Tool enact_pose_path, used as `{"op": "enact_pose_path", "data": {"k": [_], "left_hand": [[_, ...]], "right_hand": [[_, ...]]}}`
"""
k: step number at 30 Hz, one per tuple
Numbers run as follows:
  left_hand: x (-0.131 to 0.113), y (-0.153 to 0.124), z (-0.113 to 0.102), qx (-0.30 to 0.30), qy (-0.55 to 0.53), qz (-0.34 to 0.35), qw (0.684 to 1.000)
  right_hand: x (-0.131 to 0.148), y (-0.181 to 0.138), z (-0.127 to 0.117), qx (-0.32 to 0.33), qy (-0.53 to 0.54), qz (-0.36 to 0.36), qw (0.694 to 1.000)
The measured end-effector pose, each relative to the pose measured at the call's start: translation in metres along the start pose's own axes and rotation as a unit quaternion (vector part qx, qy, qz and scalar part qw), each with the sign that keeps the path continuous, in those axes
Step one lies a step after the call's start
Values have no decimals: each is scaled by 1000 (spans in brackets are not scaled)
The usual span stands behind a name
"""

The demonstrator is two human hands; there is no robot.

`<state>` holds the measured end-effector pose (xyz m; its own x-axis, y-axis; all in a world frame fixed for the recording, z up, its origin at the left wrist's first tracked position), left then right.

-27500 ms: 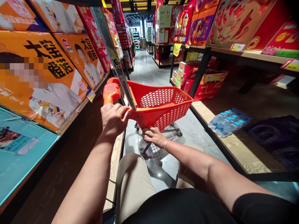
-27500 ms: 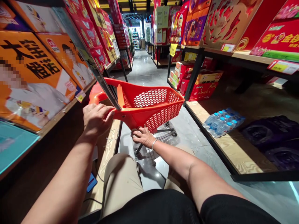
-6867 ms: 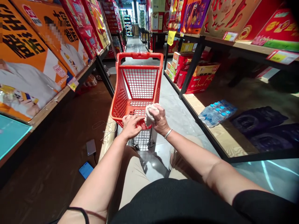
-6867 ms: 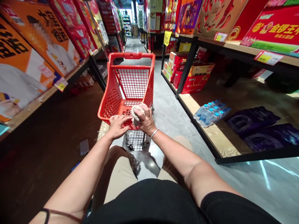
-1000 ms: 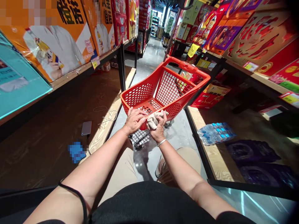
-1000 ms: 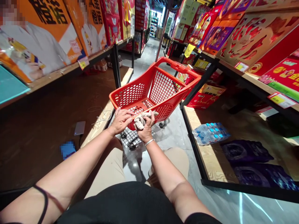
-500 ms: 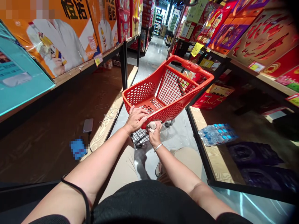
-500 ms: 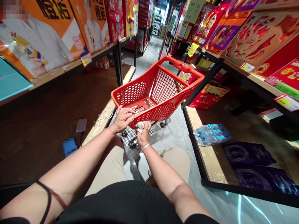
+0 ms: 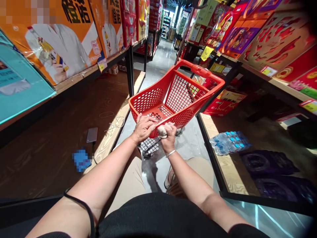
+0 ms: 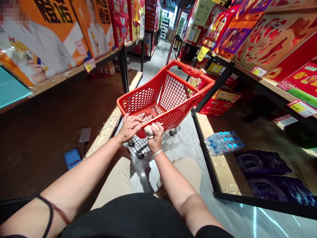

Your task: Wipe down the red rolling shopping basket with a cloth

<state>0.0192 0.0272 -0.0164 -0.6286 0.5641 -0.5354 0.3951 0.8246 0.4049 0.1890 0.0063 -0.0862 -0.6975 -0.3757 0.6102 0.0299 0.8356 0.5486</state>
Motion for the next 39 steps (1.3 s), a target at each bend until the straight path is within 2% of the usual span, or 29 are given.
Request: {"op": "enact_pose_path", "data": {"k": [3,5,7,10,12,14,16,18,21,25,28,30,32,36,39], "left_hand": [[0,-1,-5,-6,4,2,1000],[1,-2,-8,-11,7,1,1000],[1,-3,-10,-13,9,3,1000],[1,-2,-10,-10,10,9,1000],[1,-2,-8,-12,8,11,1000],[2,-1,-8,-17,7,14,1000],[4,0,-8,-19,5,20,1000],[7,0,-9,-15,3,26,1000],[12,0,-13,-12,-1,26,1000],[16,-1,-17,-20,-9,20,1000],[17,0,-19,-22,-10,19,1000],[18,1,-20,-14,-8,15,1000],[16,5,-21,-4,1,4,1000],[-1,17,-19,19,60,-40,997],[-17,23,-12,80,116,-87,986]], "right_hand": [[7,-34,25,97,-22,-33,995],[9,-37,17,101,-20,-44,994],[10,-18,-7,76,-24,-43,996],[22,38,-56,3,-58,-61,996],[38,72,-79,-33,-92,-81,992],[57,92,-79,7,-119,-116,986],[72,96,-63,96,-140,-159,973],[74,97,-51,160,-159,-194,955],[46,122,-67,157,-211,-181,948],[-20,197,-130,102,-325,-56,938],[-41,231,-153,99,-365,-6,926],[-36,227,-144,106,-359,-3,927],[-17,202,-118,112,-323,-24,939],[35,132,-59,133,-156,-135,969],[55,106,-44,134,-40,-204,969]]}}
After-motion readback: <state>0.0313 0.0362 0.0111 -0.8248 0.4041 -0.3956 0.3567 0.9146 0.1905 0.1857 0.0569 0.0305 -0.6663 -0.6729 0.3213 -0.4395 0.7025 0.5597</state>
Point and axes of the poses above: each hand's wrist, its own y-axis towards the middle knuckle, its own z-axis out of the palm, x = y × z, the point moved 7 cm from there along y, towards the middle knuckle, and after that the axes turned 4 degrees about x, right-handed, at the moved point
